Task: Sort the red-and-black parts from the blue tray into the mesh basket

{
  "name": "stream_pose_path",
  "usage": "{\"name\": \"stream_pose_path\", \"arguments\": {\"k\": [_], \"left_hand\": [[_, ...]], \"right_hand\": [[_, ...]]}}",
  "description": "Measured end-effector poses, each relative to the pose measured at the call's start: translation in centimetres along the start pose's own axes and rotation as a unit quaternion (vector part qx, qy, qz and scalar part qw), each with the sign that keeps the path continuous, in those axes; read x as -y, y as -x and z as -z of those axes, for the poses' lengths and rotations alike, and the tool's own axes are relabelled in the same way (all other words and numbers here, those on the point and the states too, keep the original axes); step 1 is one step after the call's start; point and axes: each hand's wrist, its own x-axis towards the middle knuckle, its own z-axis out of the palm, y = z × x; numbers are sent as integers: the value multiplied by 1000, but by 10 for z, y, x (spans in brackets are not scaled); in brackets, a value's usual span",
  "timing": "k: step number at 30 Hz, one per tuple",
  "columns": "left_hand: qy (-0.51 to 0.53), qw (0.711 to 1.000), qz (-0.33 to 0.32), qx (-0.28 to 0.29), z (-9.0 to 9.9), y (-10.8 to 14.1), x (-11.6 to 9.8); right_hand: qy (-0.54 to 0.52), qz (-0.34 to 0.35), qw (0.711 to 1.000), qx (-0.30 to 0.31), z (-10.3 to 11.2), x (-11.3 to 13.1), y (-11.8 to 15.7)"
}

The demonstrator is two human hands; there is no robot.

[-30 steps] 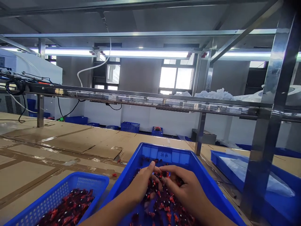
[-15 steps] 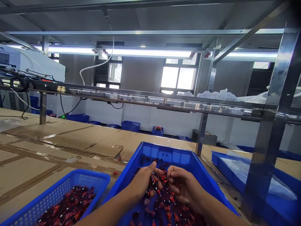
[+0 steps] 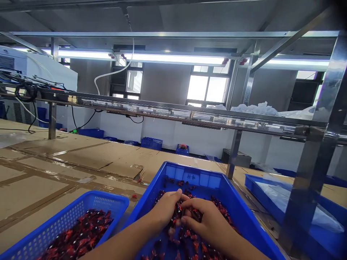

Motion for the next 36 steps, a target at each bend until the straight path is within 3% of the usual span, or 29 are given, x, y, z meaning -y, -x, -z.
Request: {"name": "stream_pose_path", "arguments": {"k": [2,4,7,9,14,20,25,28,31,34,36], "left_hand": [[13,1000,8,-5,1,-2,2],[28,1000,8,-12,3,-4,4],[35,999,3,-16,5,-5,4],[28,1000,1,-11,4,-5,4],[15,1000,-20,12,3,-6,4],[15,999,-46,21,8,-9,8],[21,999,-38,18,9,-8,9],[14,999,-41,18,8,-8,9],[8,999,-38,10,6,-8,8],[2,999,-43,11,3,-5,5],[-2,999,-48,8,2,-2,3]], "right_hand": [[-66,-35,997,0,1,-5,-2],[-196,-85,977,23,4,-10,-5],[-389,-130,906,101,9,-15,-7],[-462,-132,866,138,11,-16,-7],[-545,-143,816,127,9,-11,-5],[-574,-159,796,104,8,-7,-6],[-601,-256,748,117,16,-7,-5],[-566,-260,776,104,13,-7,-5],[-453,-217,862,67,3,-8,-6],[-252,-118,960,-21,-4,-7,-4],[-127,-64,988,-64,-4,-4,-2]]}}
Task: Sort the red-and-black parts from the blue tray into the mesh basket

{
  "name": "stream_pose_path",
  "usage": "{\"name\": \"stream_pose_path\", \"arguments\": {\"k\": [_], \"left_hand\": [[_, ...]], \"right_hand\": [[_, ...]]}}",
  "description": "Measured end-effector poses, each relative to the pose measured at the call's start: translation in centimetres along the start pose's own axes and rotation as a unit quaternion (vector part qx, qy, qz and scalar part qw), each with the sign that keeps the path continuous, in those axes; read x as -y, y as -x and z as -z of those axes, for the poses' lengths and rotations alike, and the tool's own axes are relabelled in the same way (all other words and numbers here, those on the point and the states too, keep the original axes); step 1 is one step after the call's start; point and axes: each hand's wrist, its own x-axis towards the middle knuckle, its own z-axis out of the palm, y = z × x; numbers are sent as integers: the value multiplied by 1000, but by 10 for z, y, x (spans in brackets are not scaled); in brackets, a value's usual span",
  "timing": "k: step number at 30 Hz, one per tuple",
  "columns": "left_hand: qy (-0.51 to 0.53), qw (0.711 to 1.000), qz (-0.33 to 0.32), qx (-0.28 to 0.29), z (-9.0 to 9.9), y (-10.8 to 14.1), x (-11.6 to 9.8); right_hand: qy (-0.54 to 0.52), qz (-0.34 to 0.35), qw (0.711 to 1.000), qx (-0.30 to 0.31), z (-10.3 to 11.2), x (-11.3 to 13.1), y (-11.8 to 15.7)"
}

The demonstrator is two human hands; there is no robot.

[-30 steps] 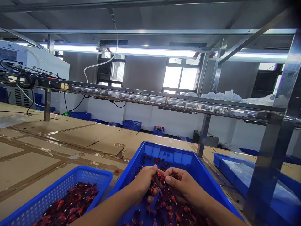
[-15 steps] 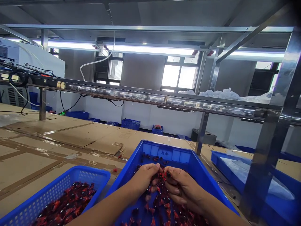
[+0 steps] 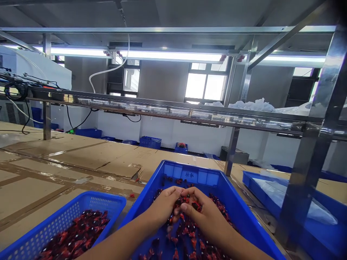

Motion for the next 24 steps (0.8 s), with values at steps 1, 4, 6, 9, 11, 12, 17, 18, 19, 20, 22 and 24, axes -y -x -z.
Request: {"name": "stream_pose_path", "arguments": {"k": [1,4,6,9,11,12,17,18,19,20,22,24], "left_hand": [[-4,1000,-1,-3,-1,1,-1],[-24,1000,-3,1,-3,4,-1],[-37,999,-10,16,-4,6,0],[-34,999,-13,28,-7,7,1],[-17,1000,5,23,-7,7,1],[-5,1000,21,17,-7,7,0],[17,996,85,-14,-3,7,-5],[9,996,86,-20,-4,7,-6],[-3,996,81,-25,-4,8,-7],[-18,997,73,-31,-6,9,-7],[-52,997,48,-41,-10,11,-6],[-71,996,15,-47,-14,14,-4]], "right_hand": [[47,13,999,-7,1,2,1],[111,22,994,3,3,8,3],[75,33,996,26,4,10,3],[-96,-35,992,72,4,7,0],[-258,-131,953,91,6,3,-4],[-335,-168,922,97,8,1,-6],[-500,-188,838,108,23,-3,-12],[-485,-187,848,103,24,-3,-12],[-456,-185,865,97,23,-4,-12],[-416,-182,887,92,21,-4,-11],[-304,-146,936,97,13,-3,-8],[-168,-69,977,108,4,-1,-3]]}}
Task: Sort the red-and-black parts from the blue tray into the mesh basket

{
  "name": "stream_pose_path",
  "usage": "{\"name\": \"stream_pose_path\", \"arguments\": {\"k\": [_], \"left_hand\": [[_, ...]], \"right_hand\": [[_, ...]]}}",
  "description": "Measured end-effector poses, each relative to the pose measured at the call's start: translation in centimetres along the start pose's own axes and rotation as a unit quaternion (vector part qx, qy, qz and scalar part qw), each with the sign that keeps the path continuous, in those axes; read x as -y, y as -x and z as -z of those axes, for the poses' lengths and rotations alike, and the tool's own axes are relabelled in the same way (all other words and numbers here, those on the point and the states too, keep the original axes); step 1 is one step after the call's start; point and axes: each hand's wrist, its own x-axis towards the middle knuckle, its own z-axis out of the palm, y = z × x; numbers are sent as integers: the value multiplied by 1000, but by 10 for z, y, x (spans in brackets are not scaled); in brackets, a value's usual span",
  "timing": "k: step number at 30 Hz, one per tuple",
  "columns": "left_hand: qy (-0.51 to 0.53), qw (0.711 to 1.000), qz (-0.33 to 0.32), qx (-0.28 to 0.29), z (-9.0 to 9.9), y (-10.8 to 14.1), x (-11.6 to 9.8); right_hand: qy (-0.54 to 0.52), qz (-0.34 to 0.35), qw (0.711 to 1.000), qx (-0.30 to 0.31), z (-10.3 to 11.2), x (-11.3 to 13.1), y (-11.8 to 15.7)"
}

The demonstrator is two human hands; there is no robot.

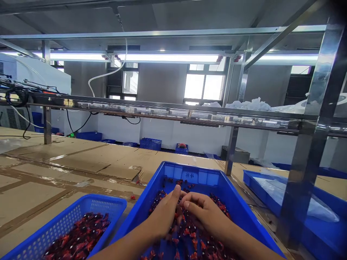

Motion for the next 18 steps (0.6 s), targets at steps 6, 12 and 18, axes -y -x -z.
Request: {"name": "stream_pose_path", "arguments": {"k": [6,12,18], "left_hand": [[28,998,-47,-9,-3,1,6],[42,998,-51,-9,6,-7,7],[56,998,-39,1,9,-12,9]], "right_hand": [[272,113,956,-5,-13,7,9],[319,191,926,-69,-5,9,13],[66,124,986,-89,-7,13,15]]}}
